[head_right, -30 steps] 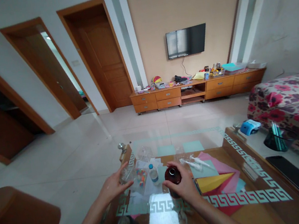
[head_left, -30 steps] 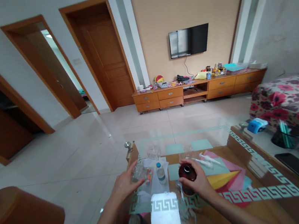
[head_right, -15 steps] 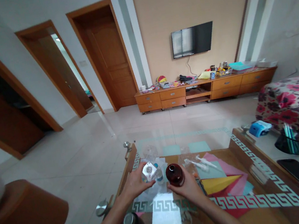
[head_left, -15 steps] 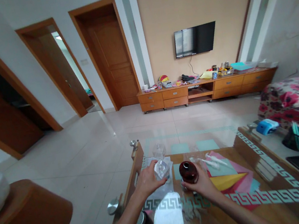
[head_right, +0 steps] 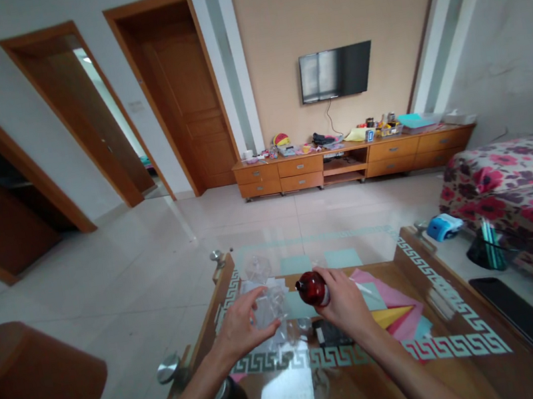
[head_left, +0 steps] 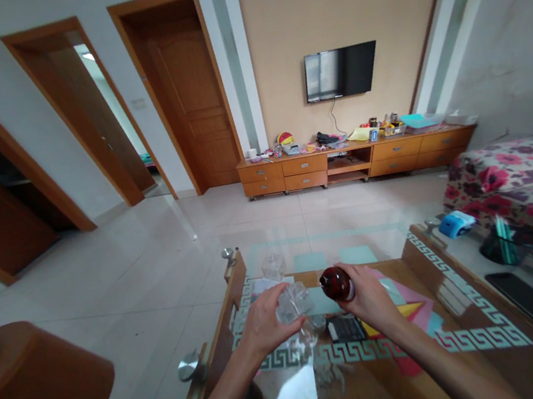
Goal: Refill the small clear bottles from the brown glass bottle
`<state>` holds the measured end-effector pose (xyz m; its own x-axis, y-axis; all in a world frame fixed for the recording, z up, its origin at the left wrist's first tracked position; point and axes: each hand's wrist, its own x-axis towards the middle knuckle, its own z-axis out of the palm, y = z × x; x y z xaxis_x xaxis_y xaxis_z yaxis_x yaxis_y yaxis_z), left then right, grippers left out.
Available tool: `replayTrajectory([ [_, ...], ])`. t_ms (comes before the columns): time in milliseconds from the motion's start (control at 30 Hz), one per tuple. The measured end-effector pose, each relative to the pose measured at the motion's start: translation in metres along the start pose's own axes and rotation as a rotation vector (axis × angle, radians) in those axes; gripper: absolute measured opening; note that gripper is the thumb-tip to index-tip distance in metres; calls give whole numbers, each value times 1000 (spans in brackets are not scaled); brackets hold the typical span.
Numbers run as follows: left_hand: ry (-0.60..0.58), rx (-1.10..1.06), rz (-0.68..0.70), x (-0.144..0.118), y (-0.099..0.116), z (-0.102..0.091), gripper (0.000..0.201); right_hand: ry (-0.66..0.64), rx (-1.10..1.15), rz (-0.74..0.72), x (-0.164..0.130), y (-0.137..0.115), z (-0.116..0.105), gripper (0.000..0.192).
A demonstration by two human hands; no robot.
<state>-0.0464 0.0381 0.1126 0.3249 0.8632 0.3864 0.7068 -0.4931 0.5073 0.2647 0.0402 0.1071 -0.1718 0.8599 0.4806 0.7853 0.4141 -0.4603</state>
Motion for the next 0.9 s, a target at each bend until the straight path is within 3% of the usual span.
replayTrajectory([
  [333,10,-3,91,8,27,2,75,-71,-215,-17,-3,-11,-9,77],
  [900,-52,54,73,6,26,-1,74,-53,-347,-144,5,-21,-20,77],
])
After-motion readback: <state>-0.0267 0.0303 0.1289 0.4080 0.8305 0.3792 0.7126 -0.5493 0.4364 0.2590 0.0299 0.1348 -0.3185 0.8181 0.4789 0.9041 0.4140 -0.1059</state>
